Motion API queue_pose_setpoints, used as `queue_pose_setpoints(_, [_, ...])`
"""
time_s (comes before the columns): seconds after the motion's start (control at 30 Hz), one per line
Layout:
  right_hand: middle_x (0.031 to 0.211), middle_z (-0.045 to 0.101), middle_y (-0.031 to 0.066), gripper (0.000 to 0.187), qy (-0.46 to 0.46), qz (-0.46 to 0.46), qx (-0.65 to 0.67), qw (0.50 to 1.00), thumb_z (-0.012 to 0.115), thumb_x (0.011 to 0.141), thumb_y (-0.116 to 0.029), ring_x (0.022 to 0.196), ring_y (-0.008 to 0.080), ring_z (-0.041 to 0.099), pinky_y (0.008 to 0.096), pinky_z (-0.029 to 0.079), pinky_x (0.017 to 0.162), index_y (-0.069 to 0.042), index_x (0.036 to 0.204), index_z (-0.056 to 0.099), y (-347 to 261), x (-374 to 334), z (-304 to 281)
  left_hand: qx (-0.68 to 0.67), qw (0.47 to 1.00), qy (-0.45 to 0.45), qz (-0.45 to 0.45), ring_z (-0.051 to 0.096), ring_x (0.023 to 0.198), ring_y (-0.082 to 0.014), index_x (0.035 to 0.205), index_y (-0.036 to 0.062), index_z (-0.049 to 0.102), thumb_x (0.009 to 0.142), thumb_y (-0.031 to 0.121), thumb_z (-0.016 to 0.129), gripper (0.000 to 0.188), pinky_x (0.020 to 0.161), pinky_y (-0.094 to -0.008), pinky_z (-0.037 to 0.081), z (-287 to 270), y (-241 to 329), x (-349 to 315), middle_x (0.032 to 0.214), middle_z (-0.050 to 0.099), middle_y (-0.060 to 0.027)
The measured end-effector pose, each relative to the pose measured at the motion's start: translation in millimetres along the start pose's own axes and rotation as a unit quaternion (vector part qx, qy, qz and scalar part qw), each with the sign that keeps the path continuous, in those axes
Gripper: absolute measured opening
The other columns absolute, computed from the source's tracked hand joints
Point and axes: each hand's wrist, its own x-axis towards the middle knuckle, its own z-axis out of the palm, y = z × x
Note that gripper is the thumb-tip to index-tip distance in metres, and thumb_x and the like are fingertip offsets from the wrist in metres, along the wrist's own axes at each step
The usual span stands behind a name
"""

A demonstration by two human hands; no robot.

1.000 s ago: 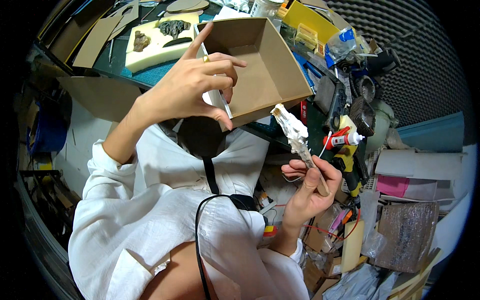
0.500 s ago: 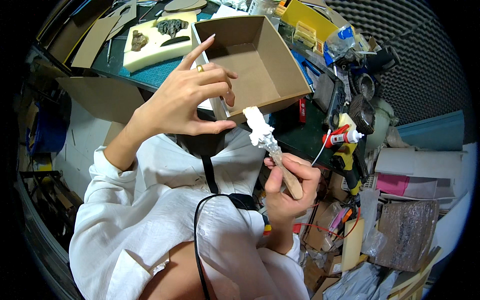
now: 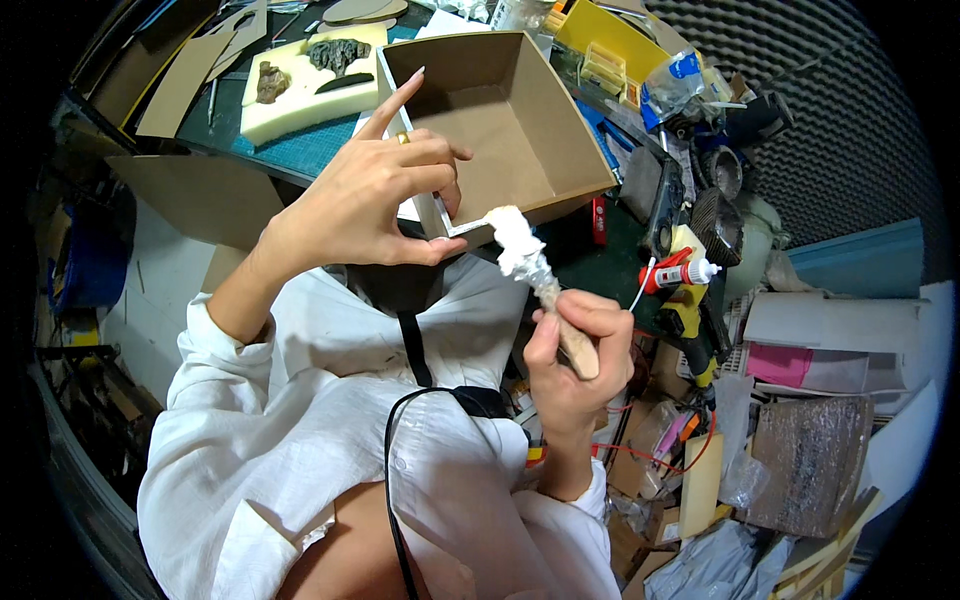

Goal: The person assembles a small cardboard box by folding the flaps and securing them with a staple gun. They then apply white paint to the interior edges of the box using a brush.

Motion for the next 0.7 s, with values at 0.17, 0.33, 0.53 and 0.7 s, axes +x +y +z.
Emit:
queue_pose_setpoints(0.17, [0.093,0.065,0.0163,0.023,-0.063,-0.049,-0.006,0.997,0.068,0.078,0.003,0.073,0.0178,0.067,0.0286,0.056,0.067,0.002,0.096,0.054,-5,-3,1,0.008,0.999,-0.028,-0.014,0.065,0.102,-0.0179,0.073,0.0133,0.064,0.071,0.035,0.076,0.025,0.120,-0.0549,0.011,-2,0,2,0.082,0.063,-0.0022])
queue_pose_setpoints(0.33, [0.091,0.061,0.0146,0.019,0.052,0.001,-0.008,0.999,0.063,0.080,0.004,0.069,0.0173,0.064,0.0287,0.055,0.065,0.002,0.094,0.051,18,17,-10,0.014,1.000,-0.021,-0.017,0.065,0.101,-0.0179,0.073,0.0130,0.064,0.071,0.036,0.075,0.025,0.120,-0.0548,0.011,-1,1,2,0.085,0.065,-0.0031])
queue_pose_setpoints(0.53, [0.087,0.064,0.0132,0.020,0.019,-0.043,-0.057,0.997,0.066,0.078,0.001,0.071,0.0149,0.063,0.0276,0.053,0.065,0.001,0.093,0.053,21,21,-18,0.014,1.000,-0.003,-0.015,0.065,0.101,-0.0181,0.072,0.0128,0.064,0.071,0.037,0.074,0.026,0.120,-0.0550,0.012,1,2,2,0.082,0.064,-0.0032])
queue_pose_setpoints(0.7, [0.090,0.063,0.0113,0.019,-0.027,-0.015,-0.021,0.999,0.066,0.079,0.001,0.073,0.0147,0.063,0.0262,0.053,0.066,0.001,0.094,0.053,19,27,-24,0.013,1.000,-0.003,-0.018,0.066,0.096,-0.0189,0.072,0.0128,0.065,0.069,0.035,0.074,0.024,0.120,-0.0555,0.011,1,2,4,0.082,0.065,-0.0044])
